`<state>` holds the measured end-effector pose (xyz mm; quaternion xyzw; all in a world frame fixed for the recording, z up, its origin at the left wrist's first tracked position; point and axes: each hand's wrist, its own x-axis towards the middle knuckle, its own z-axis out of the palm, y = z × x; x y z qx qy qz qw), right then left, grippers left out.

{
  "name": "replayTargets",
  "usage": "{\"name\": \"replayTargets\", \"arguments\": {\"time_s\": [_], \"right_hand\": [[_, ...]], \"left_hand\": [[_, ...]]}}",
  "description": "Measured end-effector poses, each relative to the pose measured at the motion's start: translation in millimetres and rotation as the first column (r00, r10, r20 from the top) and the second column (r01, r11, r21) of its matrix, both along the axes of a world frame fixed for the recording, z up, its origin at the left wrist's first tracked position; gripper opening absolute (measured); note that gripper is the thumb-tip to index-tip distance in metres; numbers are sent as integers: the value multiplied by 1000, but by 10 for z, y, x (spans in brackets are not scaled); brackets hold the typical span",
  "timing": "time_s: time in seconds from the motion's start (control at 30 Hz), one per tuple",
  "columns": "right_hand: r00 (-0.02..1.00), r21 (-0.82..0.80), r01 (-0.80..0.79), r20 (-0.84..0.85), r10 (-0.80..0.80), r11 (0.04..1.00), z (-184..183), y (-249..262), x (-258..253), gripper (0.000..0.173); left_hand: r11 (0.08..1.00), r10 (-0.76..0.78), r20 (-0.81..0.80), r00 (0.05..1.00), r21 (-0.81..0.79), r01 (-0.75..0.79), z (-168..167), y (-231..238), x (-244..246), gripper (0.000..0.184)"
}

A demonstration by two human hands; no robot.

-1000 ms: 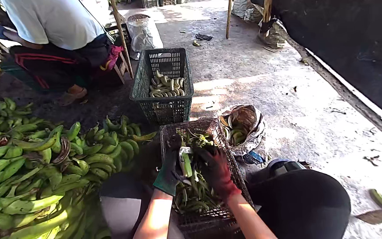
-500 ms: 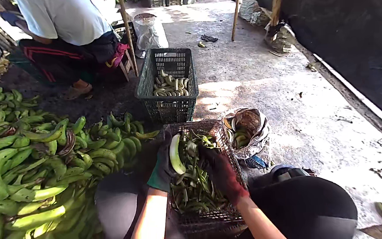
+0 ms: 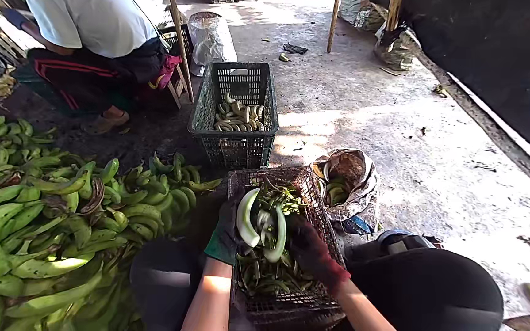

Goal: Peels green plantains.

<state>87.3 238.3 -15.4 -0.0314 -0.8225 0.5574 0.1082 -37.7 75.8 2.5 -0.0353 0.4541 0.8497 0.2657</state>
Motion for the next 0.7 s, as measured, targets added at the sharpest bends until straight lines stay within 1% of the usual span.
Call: {"name": "replayTargets", "arguments": {"time_s": [0.03,0.07,0.1,0.13,0.17,0.2,0.23,0.27,0.3,0.33,0.37,0.4,0.43,0.47,0.5,0.53,0.57,0.6,0.63,0.67,0.7], "right_hand": [[997,89,-71,5,71,993,21,-32,46,28],[996,175,-86,14,85,981,31,-75,54,30],[999,255,-32,32,25,966,34,-117,23,31],[994,316,74,50,-95,946,44,-149,-33,31],[968,348,214,48,-245,913,44,-160,-107,33],[921,349,352,34,-388,868,34,-150,-183,36],[871,296,459,33,-489,838,10,-111,-242,38],[842,193,519,51,-537,832,-14,-54,-269,41],[845,47,528,71,-530,848,-42,-1,-253,42],[876,-80,478,117,-468,875,-42,49,-182,43],[906,-134,403,198,-374,905,-31,114,-74,44],[909,-133,332,308,-279,934,-19,175,35,44],[887,-122,276,414,-203,954,-19,213,110,46],[850,-130,248,504,-152,960,-51,227,160,48],[813,-155,252,569,-122,955,-102,207,201,48],[784,-180,258,613,-97,949,-138,175,229,46],[773,-213,252,631,-64,944,-168,156,245,43],[773,-260,238,634,-21,936,-188,146,257,42],[776,-308,230,630,17,923,-191,138,259,42],[778,-348,226,627,46,910,-181,145,250,43],[779,-381,234,624,62,895,-168,153,245,43]], "left_hand": [[998,-22,-29,999,-57,20,-4,15,-8,31],[993,-66,-35,997,-99,62,18,37,-5,30],[987,-103,-33,994,-130,98,42,59,9,28],[980,-110,-24,994,-168,104,80,99,37,26],[976,-101,-29,994,-194,94,92,124,55,25],[972,-87,-46,995,-221,75,89,119,74,26],[970,-47,-59,997,-239,31,109,109,95,27],[967,2,-76,997,-256,-22,136,104,90,26],[958,36,-106,994,-280,-65,170,88,57,25],[942,52,-171,984,-317,-105,238,67,14,23],[914,76,-251,965,-370,-168,398,74,-23,20],[876,116,-346,931,-407,-260,607,102,-66,18],[843,196,-471,860,-368,-393,822,149,-135,16],[816,292,-605,741,-246,-523,1014,212,-262,17],[789,375,-725,578,-78,-610,1187,296,-477,18],[764,422,-822,382,95,-638,1347,384,-798,16],[775,350,-901,255,126,-619,1456,405,-1136,29],[780,200,-952,231,12,-626,1531,366,-1438,44],[754,27,-946,323,-192,-628,1573,259,-1630,54],[713,-102,-898,428,-365,-598,1568,106,-1742,57],[670,-200,-843,500,-490,-558,1462,-90,-1821,54]]}}
